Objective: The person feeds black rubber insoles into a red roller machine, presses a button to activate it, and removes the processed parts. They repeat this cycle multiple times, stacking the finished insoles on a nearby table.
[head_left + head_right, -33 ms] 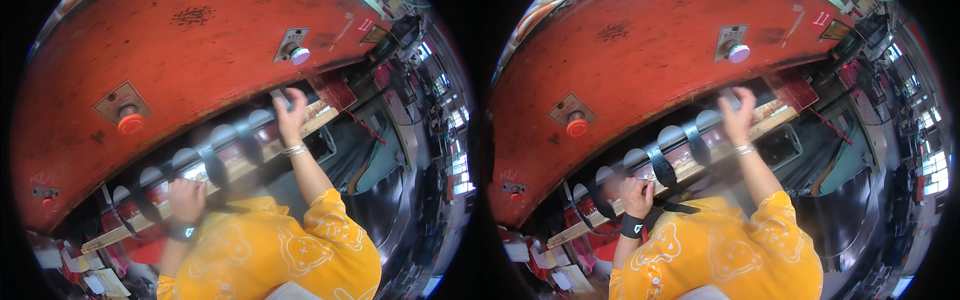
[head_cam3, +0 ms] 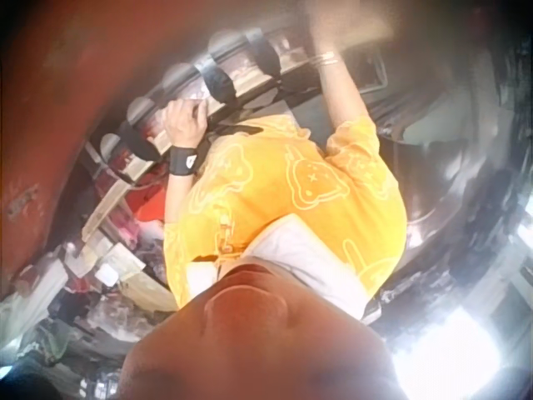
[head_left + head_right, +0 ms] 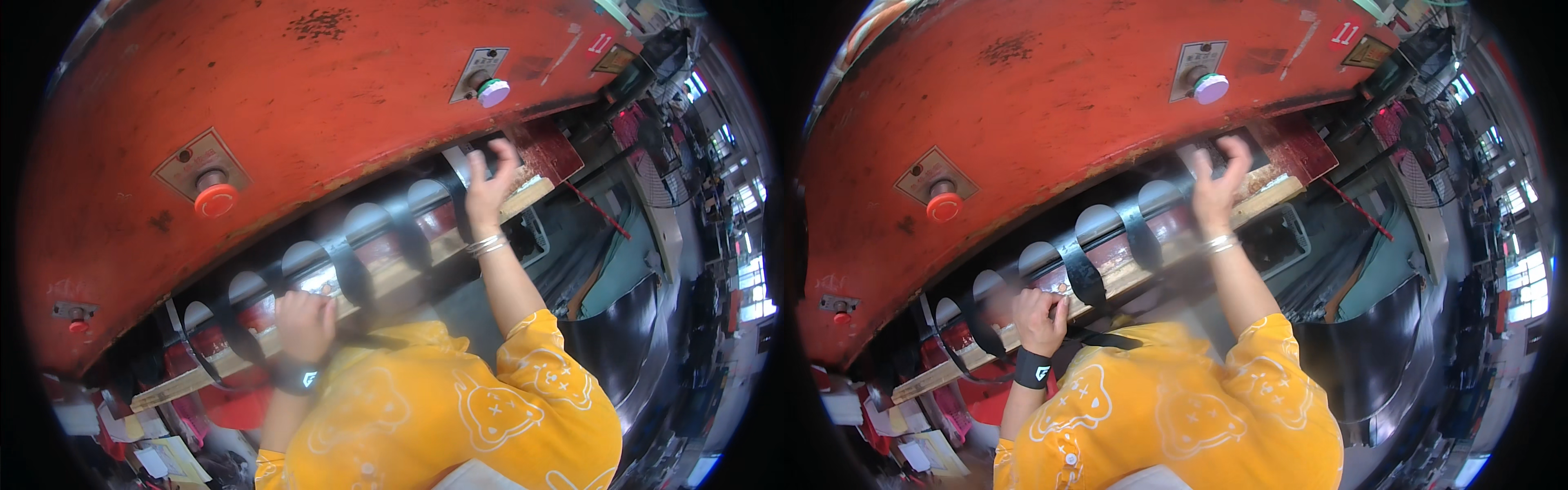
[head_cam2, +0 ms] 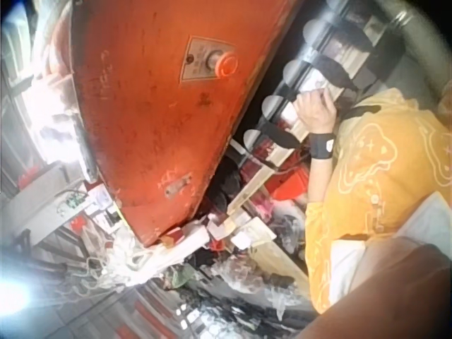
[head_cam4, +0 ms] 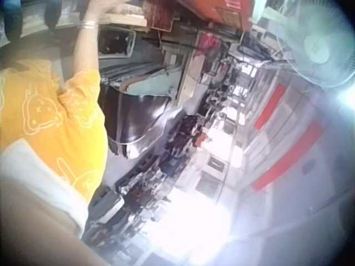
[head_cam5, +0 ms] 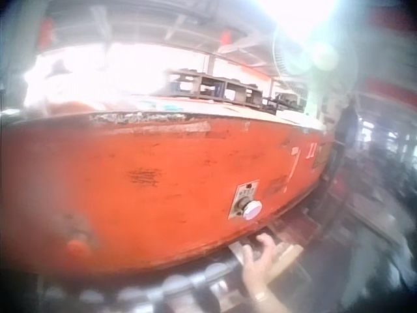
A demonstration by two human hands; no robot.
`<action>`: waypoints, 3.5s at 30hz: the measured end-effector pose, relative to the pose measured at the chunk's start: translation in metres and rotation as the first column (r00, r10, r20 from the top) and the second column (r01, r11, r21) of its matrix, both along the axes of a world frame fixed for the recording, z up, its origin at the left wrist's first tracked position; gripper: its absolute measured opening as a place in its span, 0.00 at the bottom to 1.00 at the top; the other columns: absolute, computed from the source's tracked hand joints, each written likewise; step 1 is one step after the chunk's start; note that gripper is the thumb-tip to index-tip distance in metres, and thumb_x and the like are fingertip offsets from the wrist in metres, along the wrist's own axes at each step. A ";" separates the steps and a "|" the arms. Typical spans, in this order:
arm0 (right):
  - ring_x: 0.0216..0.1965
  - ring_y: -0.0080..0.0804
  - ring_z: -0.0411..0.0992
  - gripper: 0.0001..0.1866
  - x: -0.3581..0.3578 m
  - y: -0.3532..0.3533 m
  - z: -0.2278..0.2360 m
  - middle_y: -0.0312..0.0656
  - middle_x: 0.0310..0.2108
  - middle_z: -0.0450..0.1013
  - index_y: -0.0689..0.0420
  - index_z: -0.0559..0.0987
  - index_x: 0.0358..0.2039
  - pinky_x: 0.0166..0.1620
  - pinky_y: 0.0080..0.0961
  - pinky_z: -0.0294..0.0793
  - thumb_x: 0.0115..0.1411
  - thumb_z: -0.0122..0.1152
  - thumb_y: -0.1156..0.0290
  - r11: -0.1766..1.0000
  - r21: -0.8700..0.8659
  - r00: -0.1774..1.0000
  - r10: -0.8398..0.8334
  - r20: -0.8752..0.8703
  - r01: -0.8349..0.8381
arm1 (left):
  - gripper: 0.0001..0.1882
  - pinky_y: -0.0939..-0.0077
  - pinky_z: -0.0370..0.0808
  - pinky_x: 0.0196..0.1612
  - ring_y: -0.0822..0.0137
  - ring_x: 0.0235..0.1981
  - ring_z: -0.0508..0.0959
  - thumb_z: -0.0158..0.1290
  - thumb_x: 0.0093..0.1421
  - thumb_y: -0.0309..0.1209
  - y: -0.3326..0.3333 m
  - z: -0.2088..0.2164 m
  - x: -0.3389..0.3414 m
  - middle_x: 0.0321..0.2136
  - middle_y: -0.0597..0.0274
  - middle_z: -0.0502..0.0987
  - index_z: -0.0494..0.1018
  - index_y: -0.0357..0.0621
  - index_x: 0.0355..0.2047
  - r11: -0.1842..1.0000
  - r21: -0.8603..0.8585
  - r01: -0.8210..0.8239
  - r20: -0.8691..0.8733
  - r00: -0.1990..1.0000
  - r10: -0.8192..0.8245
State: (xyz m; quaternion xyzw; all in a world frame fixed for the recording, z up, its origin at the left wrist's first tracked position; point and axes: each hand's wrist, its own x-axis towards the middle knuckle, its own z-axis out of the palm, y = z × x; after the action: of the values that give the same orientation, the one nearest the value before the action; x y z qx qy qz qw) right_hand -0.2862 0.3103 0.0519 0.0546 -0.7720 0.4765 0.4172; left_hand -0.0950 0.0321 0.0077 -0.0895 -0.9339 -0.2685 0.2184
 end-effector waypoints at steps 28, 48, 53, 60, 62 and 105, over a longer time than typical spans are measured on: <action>0.48 0.32 0.68 0.16 0.058 0.092 -0.033 0.39 0.40 0.74 0.53 0.79 0.36 0.57 0.36 0.51 0.58 0.57 0.53 0.753 0.536 0.754 -0.082 0.652 -0.382 | 0.04 0.62 0.63 0.37 0.55 0.31 0.69 0.57 0.51 0.28 0.004 0.003 0.005 0.23 0.57 0.70 0.75 0.42 0.23 0.995 -0.063 -0.079 0.055 0.995 0.083; 0.63 0.52 0.55 0.43 -0.029 -0.053 -0.005 0.54 0.61 0.56 0.54 0.62 0.61 0.61 0.48 0.55 0.49 0.68 0.52 0.709 0.598 0.855 0.013 0.518 -0.373 | 0.04 0.63 0.68 0.34 0.55 0.29 0.73 0.57 0.51 0.26 -0.024 0.035 0.012 0.24 0.56 0.74 0.78 0.40 0.27 0.963 0.214 0.167 0.323 0.918 -0.231; 0.61 0.47 0.58 0.38 -0.071 -0.080 0.000 0.51 0.60 0.59 0.54 0.68 0.57 0.61 0.44 0.57 0.44 0.69 0.62 0.661 0.562 0.778 0.053 0.626 -0.497 | 0.08 0.71 0.71 0.42 0.64 0.36 0.75 0.51 0.53 0.20 -0.113 0.029 0.008 0.34 0.55 0.76 0.77 0.35 0.34 0.783 0.535 -0.316 0.303 0.938 0.172; 0.60 0.37 0.64 0.33 -0.093 0.023 0.015 0.49 0.59 0.66 0.57 0.76 0.51 0.62 0.29 0.60 0.41 0.68 0.65 0.894 0.126 0.690 0.236 0.684 -0.431 | 0.20 0.77 0.67 0.45 0.71 0.40 0.71 0.49 0.64 0.27 -0.246 -0.014 0.054 0.44 0.59 0.72 0.66 0.40 0.57 0.611 0.387 -0.691 0.250 0.716 0.651; 0.58 0.40 0.65 0.33 -0.096 0.061 0.012 0.50 0.58 0.66 0.57 0.76 0.51 0.61 0.30 0.61 0.41 0.68 0.64 0.911 0.252 0.741 0.080 0.666 -0.325 | 0.23 0.79 0.67 0.41 0.73 0.36 0.69 0.49 0.64 0.28 -0.241 -0.022 0.070 0.39 0.62 0.70 0.63 0.44 0.60 0.593 0.358 -0.721 0.360 0.693 0.625; 0.37 0.34 0.73 0.11 0.008 0.106 0.007 0.44 0.33 0.74 0.63 0.77 0.39 0.44 0.29 0.71 0.60 0.56 0.69 0.842 0.070 0.518 0.261 0.814 -0.534 | 0.15 0.75 0.78 0.40 0.67 0.35 0.81 0.49 0.65 0.35 0.017 0.144 -0.302 0.37 0.57 0.80 0.75 0.33 0.42 -0.076 0.985 0.153 -0.169 0.937 -0.305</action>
State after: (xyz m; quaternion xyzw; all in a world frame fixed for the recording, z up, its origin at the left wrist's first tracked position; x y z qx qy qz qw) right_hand -0.2781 0.4159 0.0588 0.0857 -0.9045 0.4067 -0.0956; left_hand -0.3973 0.0487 0.1517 -0.0481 -0.4377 -0.8902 0.1169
